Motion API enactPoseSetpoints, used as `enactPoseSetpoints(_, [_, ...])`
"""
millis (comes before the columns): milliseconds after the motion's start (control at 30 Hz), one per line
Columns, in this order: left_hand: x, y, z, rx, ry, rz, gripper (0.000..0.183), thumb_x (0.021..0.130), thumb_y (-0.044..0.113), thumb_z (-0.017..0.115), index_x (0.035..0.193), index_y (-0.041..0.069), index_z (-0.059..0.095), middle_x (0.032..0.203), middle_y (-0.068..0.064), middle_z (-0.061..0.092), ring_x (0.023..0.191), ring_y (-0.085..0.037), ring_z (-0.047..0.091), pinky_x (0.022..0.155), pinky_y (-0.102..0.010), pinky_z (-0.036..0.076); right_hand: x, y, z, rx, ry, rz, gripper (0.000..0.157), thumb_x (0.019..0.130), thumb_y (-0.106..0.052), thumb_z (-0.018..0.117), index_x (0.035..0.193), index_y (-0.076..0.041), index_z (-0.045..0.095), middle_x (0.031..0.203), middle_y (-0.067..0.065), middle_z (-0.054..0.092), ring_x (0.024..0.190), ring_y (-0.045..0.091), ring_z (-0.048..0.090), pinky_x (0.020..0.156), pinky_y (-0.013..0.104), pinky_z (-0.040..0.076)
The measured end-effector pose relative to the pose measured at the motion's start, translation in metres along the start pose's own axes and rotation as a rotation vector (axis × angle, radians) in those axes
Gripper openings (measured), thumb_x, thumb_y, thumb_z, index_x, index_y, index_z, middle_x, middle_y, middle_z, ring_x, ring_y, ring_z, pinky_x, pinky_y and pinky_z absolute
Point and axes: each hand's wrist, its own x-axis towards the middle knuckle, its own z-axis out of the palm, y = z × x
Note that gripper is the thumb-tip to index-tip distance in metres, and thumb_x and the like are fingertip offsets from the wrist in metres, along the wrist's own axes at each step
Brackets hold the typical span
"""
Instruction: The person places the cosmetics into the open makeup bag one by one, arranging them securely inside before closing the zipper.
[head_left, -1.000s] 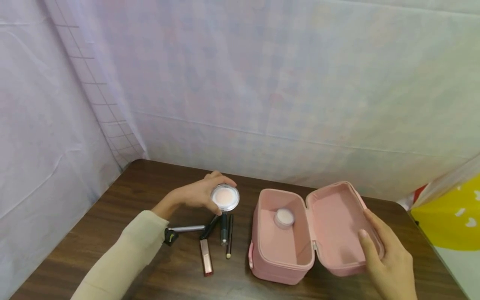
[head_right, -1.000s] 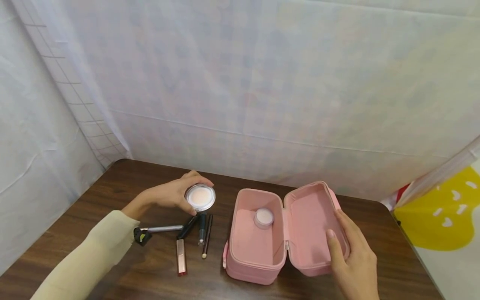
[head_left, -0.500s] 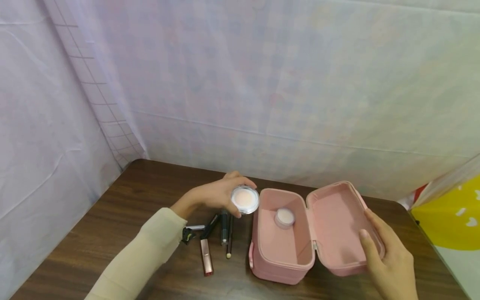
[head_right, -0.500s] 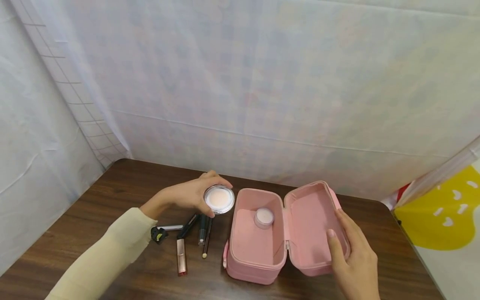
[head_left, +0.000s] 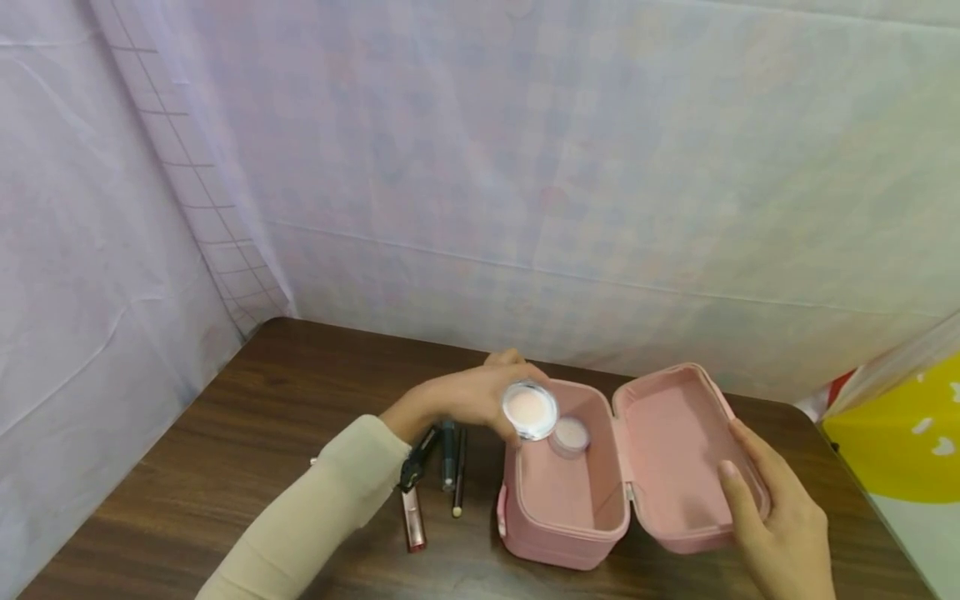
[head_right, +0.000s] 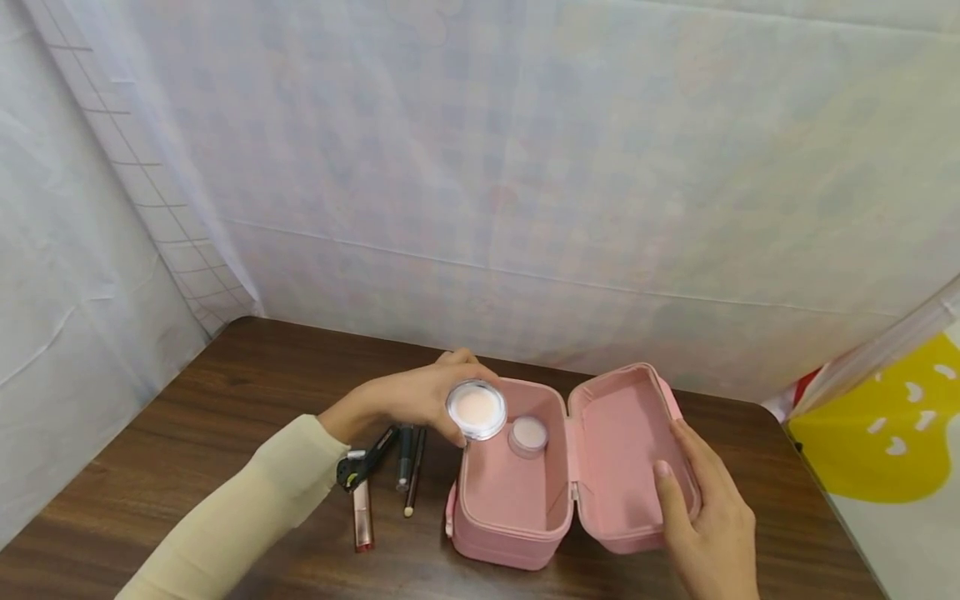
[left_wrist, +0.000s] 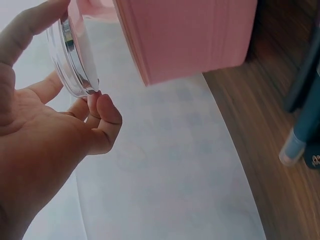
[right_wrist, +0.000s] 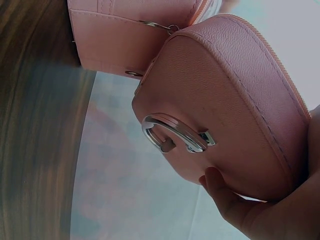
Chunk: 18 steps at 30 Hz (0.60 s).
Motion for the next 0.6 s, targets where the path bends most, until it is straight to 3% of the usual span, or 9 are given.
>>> enactPoseSetpoints(133, [0.005,0.005,0.002,0.016,-0.018,0.011,0.077,0.064,0.013,0.085,0.134,0.018,0.053,0.118,-0.001,0.041,0.110,-0.019,0.036,0.089,-0.036,0.037,0.000,0.000,0.001,0.010,0.013,-0.014,0.048,0.091,-0.015,0.064,0.136,-0.029,0.054,0.131,-0.027,0.046,0.105,-0.017,0.038,0.088,0.004,0.026])
enactPoseSetpoints(467, [0.023,0.013,0.012,0.027,-0.072,0.008,0.079,0.064,0.010,0.085,0.135,0.022,0.053,0.121,0.001,0.040,0.110,-0.015,0.035,0.087,-0.031,0.039,0.000,0.002,0.001,0.000,0.012,-0.012,0.048,0.092,-0.016,0.064,0.137,-0.029,0.054,0.131,-0.028,0.045,0.106,-0.017,0.038,0.087,0.003,0.025])
enactPoseSetpoints(600, [0.029,0.014,0.014,0.030,-0.111,0.022,0.083,0.063,0.010,0.086,0.137,0.021,0.051,0.122,0.002,0.040,0.112,-0.014,0.036,0.087,-0.029,0.039,0.000,0.001,0.001,0.004,0.009,-0.004,0.048,0.092,-0.016,0.064,0.137,-0.029,0.053,0.134,-0.020,0.048,0.104,-0.017,0.038,0.085,0.003,0.026])
